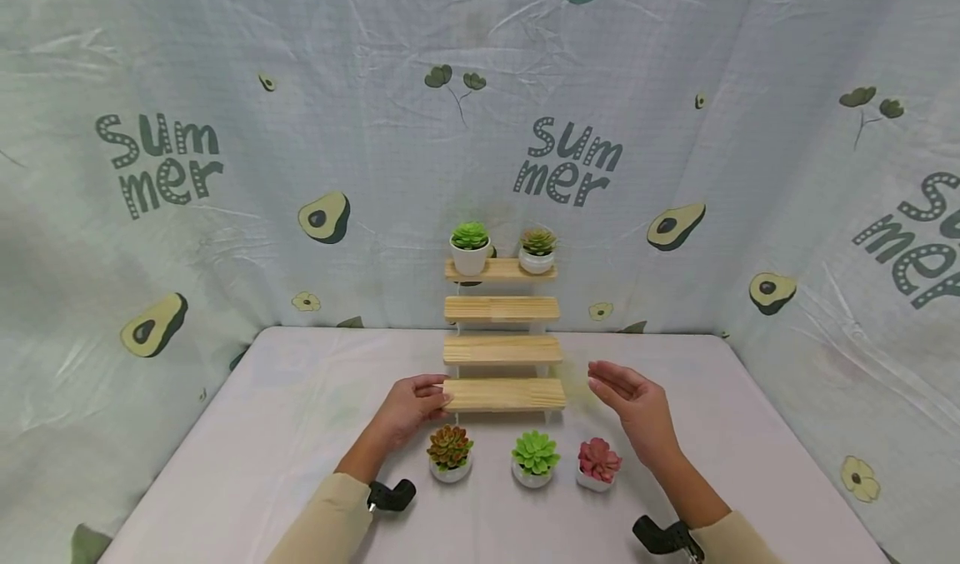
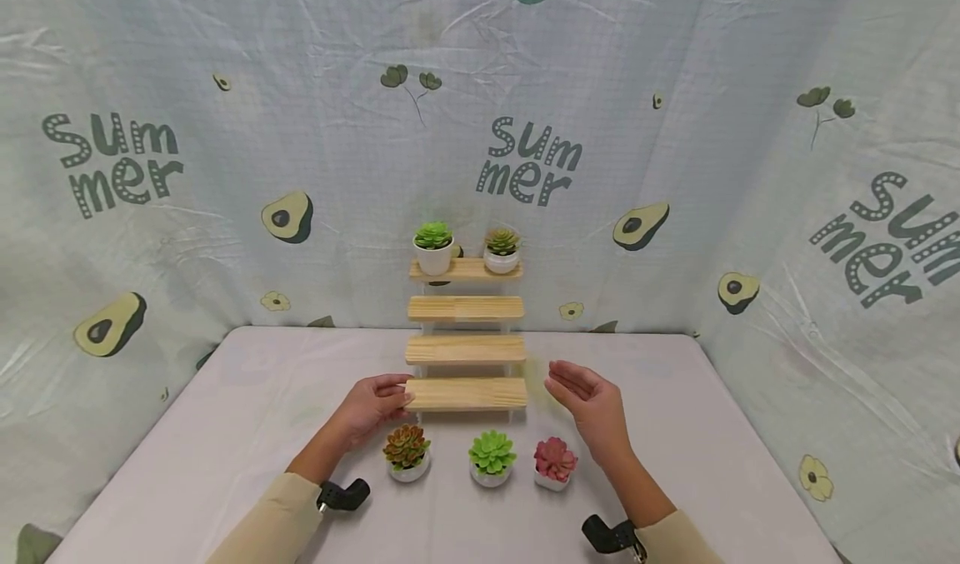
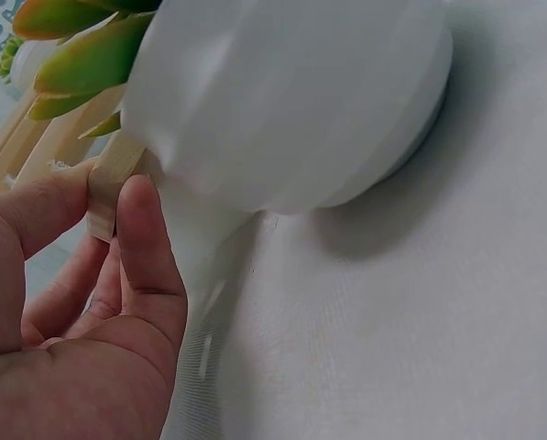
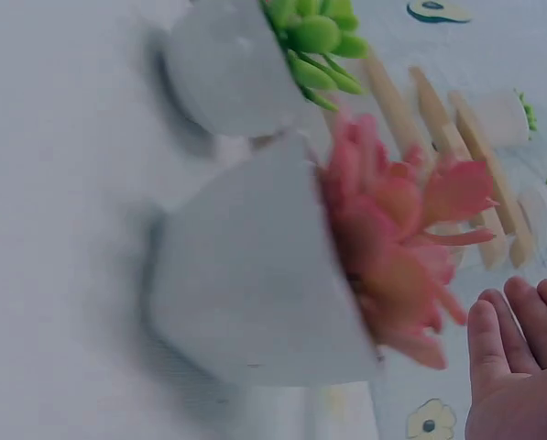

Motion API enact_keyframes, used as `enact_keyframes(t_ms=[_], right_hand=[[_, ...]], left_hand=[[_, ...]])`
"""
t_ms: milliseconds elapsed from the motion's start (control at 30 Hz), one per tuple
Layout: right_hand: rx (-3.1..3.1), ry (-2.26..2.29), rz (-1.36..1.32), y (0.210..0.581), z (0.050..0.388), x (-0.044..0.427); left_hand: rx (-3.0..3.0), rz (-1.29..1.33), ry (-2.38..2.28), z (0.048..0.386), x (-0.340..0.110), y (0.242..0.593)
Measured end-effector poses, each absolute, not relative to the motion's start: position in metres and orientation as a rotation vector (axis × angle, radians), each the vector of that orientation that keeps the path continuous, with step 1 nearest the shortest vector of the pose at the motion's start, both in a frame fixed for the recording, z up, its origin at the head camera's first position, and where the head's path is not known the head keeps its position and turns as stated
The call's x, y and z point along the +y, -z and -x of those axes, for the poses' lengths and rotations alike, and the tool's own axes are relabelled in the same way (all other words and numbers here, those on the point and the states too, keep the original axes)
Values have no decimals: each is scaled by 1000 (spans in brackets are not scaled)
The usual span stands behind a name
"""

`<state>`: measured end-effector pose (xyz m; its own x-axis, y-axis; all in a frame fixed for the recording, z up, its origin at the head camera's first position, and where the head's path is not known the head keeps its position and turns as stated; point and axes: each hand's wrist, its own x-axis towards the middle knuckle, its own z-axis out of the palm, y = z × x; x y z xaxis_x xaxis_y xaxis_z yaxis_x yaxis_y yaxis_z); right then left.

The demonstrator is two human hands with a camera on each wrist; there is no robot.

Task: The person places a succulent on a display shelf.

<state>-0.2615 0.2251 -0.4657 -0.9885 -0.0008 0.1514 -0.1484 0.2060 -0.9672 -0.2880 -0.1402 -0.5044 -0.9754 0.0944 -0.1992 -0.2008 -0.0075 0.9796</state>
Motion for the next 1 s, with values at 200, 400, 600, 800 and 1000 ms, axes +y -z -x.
enact_keyframes(t_ms=[200, 400, 600, 800, 1000], right_hand=[[-2335, -1971, -74, 482, 236, 226], [-2374, -1986, 28, 497, 218, 226], [-2501, -1888, 65, 503, 204, 230], [-2526, -1903, 74, 506, 197, 232], [-2496, -1984, 106, 508, 193, 230]], left_hand=[[2068, 131, -2086, 288, -137, 502], [2077, 118, -2083, 289, -136, 503], [2079, 114, -2078, 290, -136, 504], [2078, 113, -2087, 291, -138, 505], [2073, 106, -2086, 290, -138, 505]])
